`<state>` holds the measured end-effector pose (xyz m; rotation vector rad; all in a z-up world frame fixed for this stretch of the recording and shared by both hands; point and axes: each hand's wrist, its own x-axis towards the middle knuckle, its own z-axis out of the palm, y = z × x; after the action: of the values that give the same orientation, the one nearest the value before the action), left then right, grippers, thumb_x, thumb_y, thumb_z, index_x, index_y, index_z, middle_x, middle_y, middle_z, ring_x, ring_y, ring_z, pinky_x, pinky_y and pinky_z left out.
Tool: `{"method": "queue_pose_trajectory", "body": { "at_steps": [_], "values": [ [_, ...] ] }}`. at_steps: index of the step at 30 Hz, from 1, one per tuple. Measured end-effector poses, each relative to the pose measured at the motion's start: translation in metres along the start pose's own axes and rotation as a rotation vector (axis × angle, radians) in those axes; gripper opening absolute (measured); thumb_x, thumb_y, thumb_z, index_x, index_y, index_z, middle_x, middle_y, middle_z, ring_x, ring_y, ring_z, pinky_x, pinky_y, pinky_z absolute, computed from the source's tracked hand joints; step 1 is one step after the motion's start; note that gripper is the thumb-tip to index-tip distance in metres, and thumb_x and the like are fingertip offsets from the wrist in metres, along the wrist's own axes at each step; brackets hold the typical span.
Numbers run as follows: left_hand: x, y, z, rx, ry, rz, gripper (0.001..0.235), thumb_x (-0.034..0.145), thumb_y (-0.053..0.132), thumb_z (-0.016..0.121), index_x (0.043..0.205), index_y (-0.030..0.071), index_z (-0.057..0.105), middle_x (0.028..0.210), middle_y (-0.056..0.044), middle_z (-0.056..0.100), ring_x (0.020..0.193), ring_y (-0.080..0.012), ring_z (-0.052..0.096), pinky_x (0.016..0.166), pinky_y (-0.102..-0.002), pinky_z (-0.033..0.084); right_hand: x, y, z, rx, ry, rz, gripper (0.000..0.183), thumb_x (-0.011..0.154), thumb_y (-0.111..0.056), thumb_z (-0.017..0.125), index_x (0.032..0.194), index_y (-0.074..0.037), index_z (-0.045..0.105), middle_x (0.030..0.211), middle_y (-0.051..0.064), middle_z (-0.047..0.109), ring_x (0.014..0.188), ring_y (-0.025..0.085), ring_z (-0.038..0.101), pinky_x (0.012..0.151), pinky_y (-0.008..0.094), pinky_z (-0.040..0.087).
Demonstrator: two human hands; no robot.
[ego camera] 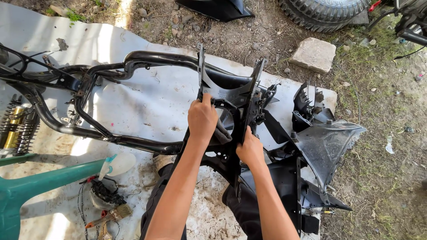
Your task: The person wipes a black motorcycle frame and a detached plastic body panel with a dark cloth. They clean the frame's central area and the panel's interior and exterior surfaces while sitting on the ground.
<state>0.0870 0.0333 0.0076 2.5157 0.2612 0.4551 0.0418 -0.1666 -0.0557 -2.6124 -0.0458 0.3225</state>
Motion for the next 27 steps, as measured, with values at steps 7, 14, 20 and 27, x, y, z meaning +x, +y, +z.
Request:
{"method": "queue_pose_trajectory", "body": {
  "at_steps": [7,14,20,27],
  "values": [
    [-0.019,0.03,0.023,-0.276,0.029,0.171,0.025,0.088,0.003,0.068,0.113,0.005,0.068,0.088,-0.019,0.069,0.087,-0.0366,0.066,0.077,-0.045,0.055,0.0,-0.001,-0.002,0.008,0.025,-0.031,0.074,0.073,-0.007,0.067,0.141,0.005,0.041,0.102,0.029,0.069,0.097,0.049,0.064,0.084,0.054,0.052],
    [-0.034,0.049,0.029,-0.275,-0.065,0.295,0.028,0.087,0.003,0.061,0.114,0.004,0.069,0.087,-0.015,0.069,0.096,-0.035,0.064,0.081,-0.044,0.056,-0.003,-0.002,-0.003,0.021,-0.009,-0.097,0.045,0.077,-0.009,0.069,0.118,-0.002,0.051,0.098,0.028,0.069,0.09,0.049,0.065,0.075,0.056,0.052],
    [-0.014,0.019,0.016,-0.169,0.01,0.201,0.028,0.087,0.001,0.061,0.114,0.004,0.07,0.086,-0.016,0.067,0.095,-0.0348,0.063,0.076,-0.044,0.058,-0.005,-0.013,-0.012,0.042,-0.017,0.015,0.051,0.076,-0.006,0.065,0.123,0.0,0.047,0.094,0.03,0.069,0.093,0.05,0.064,0.081,0.055,0.051],
    [-0.008,0.0,-0.015,0.121,-0.004,0.114,0.025,0.081,-0.001,0.067,0.106,0.005,0.068,0.099,-0.016,0.07,0.094,-0.0344,0.064,0.07,-0.04,0.059,0.0,-0.011,-0.007,-0.015,-0.027,0.055,0.041,0.079,-0.01,0.063,0.118,0.0,0.052,0.095,0.027,0.071,0.096,0.048,0.065,0.085,0.055,0.051]
  ]
}}
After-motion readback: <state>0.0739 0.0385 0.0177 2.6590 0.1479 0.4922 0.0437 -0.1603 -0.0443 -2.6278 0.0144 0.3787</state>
